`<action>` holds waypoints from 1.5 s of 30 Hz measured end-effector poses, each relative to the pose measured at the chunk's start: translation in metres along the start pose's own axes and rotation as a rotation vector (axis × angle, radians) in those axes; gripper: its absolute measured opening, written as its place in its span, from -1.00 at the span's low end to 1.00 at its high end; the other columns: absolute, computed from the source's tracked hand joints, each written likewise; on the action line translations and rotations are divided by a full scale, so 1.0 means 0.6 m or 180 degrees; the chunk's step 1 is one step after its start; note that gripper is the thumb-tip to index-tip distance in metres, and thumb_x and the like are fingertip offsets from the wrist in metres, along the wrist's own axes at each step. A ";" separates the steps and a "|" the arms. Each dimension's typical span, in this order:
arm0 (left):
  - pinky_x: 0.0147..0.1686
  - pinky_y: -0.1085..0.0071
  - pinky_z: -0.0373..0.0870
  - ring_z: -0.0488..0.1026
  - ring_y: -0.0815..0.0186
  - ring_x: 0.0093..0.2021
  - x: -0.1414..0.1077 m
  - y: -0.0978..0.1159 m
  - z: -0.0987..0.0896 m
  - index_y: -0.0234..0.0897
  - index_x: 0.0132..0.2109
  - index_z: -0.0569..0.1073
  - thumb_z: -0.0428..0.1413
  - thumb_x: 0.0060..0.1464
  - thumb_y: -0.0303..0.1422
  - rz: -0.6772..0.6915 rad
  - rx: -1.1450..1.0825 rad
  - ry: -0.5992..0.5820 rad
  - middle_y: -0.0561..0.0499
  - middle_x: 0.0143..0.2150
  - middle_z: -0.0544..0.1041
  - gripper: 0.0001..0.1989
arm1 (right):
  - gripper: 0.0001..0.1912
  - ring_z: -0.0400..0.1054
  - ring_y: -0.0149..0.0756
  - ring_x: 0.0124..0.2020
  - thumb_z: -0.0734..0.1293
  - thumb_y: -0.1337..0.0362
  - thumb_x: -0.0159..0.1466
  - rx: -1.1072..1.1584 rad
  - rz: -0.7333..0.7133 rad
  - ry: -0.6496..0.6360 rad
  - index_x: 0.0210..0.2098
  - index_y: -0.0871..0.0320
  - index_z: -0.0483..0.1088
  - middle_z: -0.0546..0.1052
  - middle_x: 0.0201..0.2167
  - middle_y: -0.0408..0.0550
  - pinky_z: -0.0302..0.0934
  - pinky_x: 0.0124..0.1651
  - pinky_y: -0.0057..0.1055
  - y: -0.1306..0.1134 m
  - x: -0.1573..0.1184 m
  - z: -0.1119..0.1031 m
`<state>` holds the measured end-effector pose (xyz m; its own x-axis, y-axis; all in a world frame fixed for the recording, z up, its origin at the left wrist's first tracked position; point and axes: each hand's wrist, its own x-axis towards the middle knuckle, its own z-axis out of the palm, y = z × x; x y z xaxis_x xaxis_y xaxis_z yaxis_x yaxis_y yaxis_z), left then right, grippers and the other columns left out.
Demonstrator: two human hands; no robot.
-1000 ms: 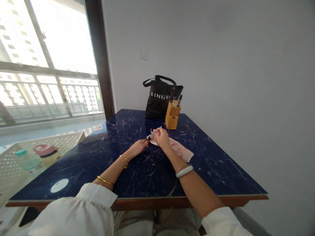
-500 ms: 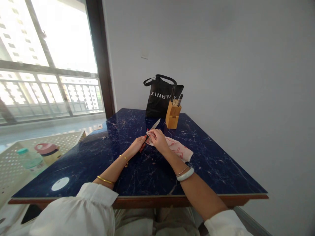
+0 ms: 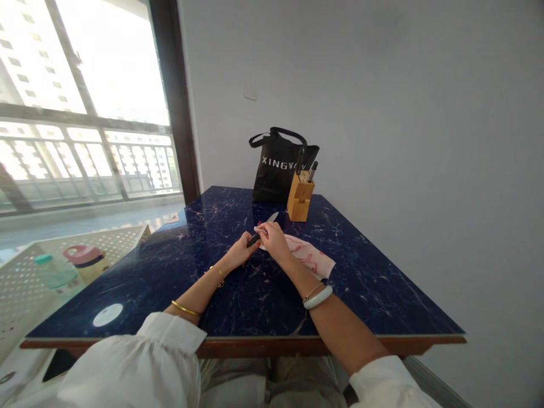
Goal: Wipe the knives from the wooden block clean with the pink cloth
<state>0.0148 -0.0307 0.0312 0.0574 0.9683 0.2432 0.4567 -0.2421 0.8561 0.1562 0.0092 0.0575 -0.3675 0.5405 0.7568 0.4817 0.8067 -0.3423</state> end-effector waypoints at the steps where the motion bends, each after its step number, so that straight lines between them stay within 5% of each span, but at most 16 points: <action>1: -0.79 0.59 -0.02 0.10 0.49 -0.79 0.000 0.000 0.001 -0.21 -0.36 0.12 -0.02 -0.02 -0.10 -0.0010 0.0085 0.0026 0.26 -0.72 0.18 -0.71 | -0.91 0.20 -0.31 -0.27 0.19 0.39 0.16 -0.0030 0.0007 -0.0059 -0.37 0.15 0.32 0.40 -0.38 -0.09 0.08 -0.18 -0.43 0.000 0.000 0.004; 25: -0.59 0.52 0.01 0.18 0.41 -0.59 -0.001 0.017 -0.001 -0.21 -0.41 0.13 -0.02 -0.03 -0.19 -0.0019 0.0664 0.0265 0.19 -0.62 0.20 -0.79 | -0.92 0.25 -0.31 -0.34 0.19 0.41 0.12 -0.0043 0.0488 -0.0150 -0.43 0.18 0.30 0.41 -0.44 -0.06 0.10 -0.24 -0.42 0.010 -0.012 0.011; 30: -0.55 0.50 0.02 0.21 0.38 -0.57 -0.007 0.026 0.002 -0.20 -0.42 0.14 0.01 -0.05 -0.26 0.0204 0.0647 0.0214 0.19 -0.62 0.23 -0.82 | -0.90 0.24 -0.32 -0.27 0.18 0.41 0.13 0.0047 0.0347 0.0079 -0.39 0.16 0.30 0.41 -0.39 -0.07 0.10 -0.16 -0.41 0.017 -0.002 0.011; 39: -0.58 0.50 -0.03 0.17 0.40 -0.62 -0.010 0.024 0.006 -0.20 -0.41 0.17 0.01 -0.04 -0.26 0.0261 0.0867 0.0106 0.19 -0.64 0.23 -0.84 | -0.88 0.29 -0.32 -0.38 0.15 0.30 0.14 0.0169 0.1262 0.0706 -0.41 0.17 0.30 0.42 -0.45 -0.09 0.14 -0.26 -0.40 0.091 0.004 -0.024; 45: -0.62 0.54 -0.03 0.15 0.45 -0.63 -0.003 0.016 0.005 -0.24 -0.45 0.20 0.12 -0.14 -0.24 -0.0123 -0.0114 0.0282 0.20 -0.66 0.25 -0.76 | -0.87 0.30 -0.32 -0.37 0.15 0.29 0.14 0.0287 0.1088 0.0878 -0.33 0.16 0.27 0.42 -0.42 -0.08 0.14 -0.25 -0.41 0.069 0.004 -0.021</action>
<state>0.0216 -0.0343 0.0376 -0.0391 0.9680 0.2479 0.4250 -0.2084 0.8809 0.1855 0.0410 0.0521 0.0326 0.7056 0.7079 0.4629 0.6171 -0.6363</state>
